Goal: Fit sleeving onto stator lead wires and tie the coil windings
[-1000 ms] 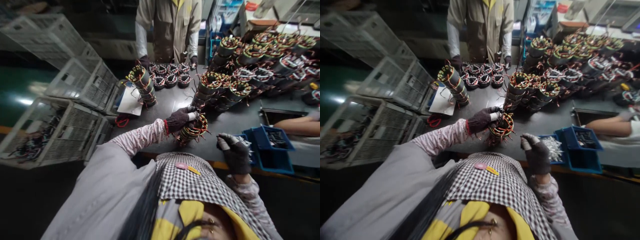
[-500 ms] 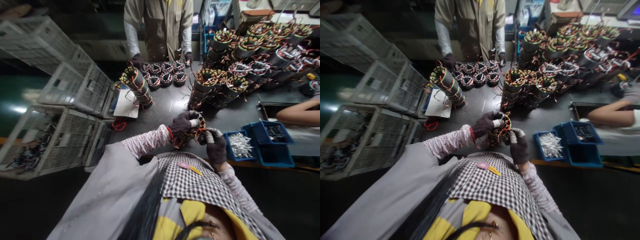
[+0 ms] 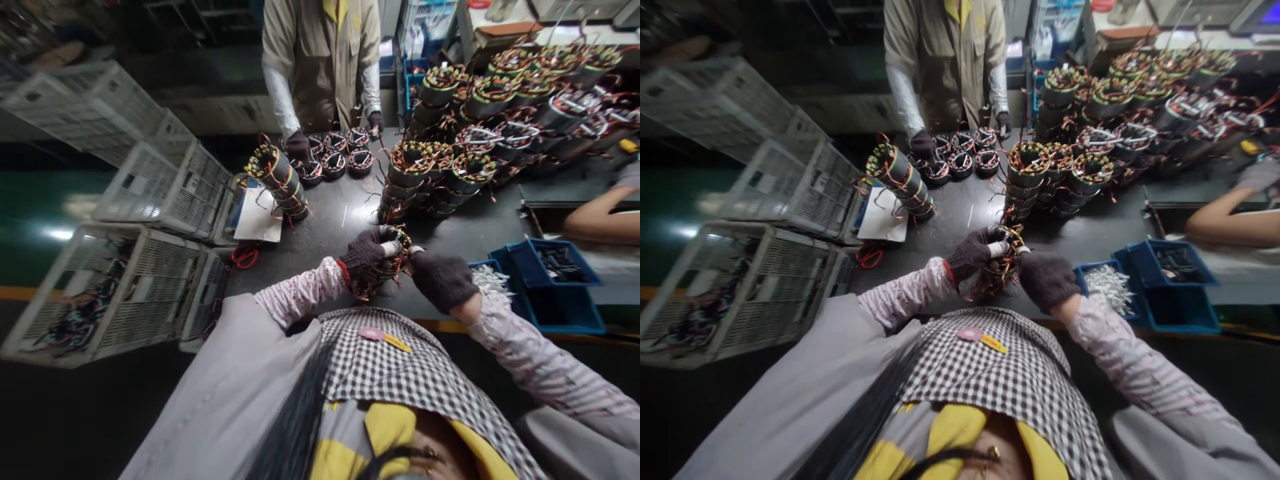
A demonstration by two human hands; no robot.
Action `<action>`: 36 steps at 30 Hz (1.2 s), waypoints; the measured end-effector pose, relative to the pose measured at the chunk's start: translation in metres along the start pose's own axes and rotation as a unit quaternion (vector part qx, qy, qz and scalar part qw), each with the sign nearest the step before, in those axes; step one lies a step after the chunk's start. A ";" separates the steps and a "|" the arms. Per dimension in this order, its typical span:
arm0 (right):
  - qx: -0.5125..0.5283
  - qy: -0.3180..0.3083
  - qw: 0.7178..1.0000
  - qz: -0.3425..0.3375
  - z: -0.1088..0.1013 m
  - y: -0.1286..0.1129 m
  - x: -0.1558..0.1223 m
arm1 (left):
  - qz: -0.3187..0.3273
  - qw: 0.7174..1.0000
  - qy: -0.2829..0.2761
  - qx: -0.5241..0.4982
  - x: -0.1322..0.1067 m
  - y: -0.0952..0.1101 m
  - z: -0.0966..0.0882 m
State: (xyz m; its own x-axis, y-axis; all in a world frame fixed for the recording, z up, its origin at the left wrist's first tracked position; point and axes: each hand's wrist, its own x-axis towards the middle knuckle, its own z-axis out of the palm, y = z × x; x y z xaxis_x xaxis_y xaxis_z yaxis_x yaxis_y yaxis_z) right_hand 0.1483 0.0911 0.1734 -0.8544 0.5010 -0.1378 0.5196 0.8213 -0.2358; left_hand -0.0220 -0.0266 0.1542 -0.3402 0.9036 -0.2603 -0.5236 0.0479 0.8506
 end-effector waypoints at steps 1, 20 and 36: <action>-0.021 0.017 1.000 -0.006 0.003 0.001 -0.007 | -0.010 1.000 -0.009 -0.014 0.001 0.000 -0.002; 0.558 0.059 0.821 0.108 -0.021 -0.004 -0.025 | -0.037 0.993 -0.097 0.060 0.000 0.026 0.004; 0.497 0.157 0.821 0.233 0.103 0.004 -0.057 | -0.058 0.997 -0.013 0.049 -0.001 0.008 -0.013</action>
State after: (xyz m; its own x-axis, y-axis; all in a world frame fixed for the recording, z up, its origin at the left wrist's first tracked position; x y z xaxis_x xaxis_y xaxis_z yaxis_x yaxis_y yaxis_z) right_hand 0.1991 0.0379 0.0809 -0.4391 0.8716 -0.2178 0.3964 -0.0296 -0.9176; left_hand -0.0359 -0.0321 0.1557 -0.2598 0.9005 -0.3488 -0.4793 0.1933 0.8561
